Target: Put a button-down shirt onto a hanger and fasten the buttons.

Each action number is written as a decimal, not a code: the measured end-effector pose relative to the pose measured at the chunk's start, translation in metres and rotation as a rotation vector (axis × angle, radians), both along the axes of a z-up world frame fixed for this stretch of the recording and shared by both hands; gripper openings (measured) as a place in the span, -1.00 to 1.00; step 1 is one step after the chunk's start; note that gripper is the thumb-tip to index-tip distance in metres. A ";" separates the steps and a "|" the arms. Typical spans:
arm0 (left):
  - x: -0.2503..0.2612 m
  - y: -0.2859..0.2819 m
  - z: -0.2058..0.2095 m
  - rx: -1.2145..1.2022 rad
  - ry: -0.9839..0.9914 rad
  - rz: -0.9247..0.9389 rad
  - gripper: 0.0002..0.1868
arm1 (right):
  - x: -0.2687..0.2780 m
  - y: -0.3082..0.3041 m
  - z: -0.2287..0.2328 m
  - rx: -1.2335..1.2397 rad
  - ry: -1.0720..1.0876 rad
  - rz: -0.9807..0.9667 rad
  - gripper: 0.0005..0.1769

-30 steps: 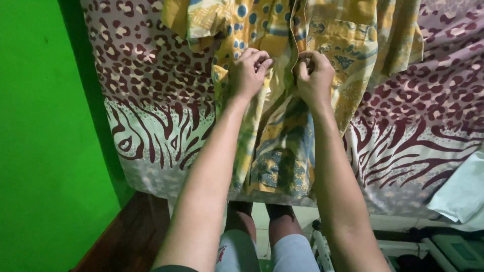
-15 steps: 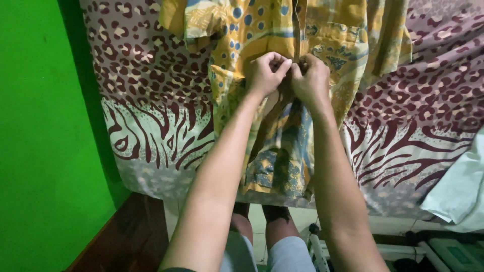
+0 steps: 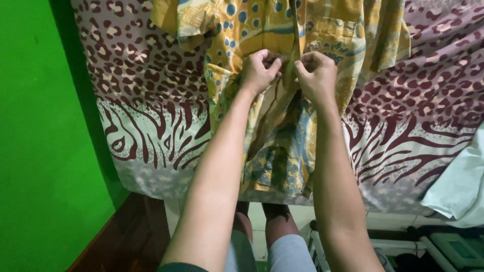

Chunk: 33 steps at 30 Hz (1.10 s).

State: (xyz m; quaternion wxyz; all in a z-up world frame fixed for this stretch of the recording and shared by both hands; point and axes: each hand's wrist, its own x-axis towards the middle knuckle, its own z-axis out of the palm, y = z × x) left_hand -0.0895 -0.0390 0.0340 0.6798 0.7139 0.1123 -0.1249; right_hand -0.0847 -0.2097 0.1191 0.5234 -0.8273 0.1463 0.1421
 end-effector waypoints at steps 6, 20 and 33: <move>-0.003 0.003 -0.010 0.098 -0.130 0.031 -0.87 | 0.006 0.006 0.002 -0.017 -0.019 0.084 -0.87; -0.009 0.005 -0.022 -0.248 0.006 0.081 -0.78 | -0.005 0.022 -0.008 -0.278 -0.203 0.072 -0.86; -0.011 0.001 -0.028 -0.138 -0.052 0.072 -0.77 | -0.011 0.030 -0.012 -0.211 -0.200 -0.035 -0.82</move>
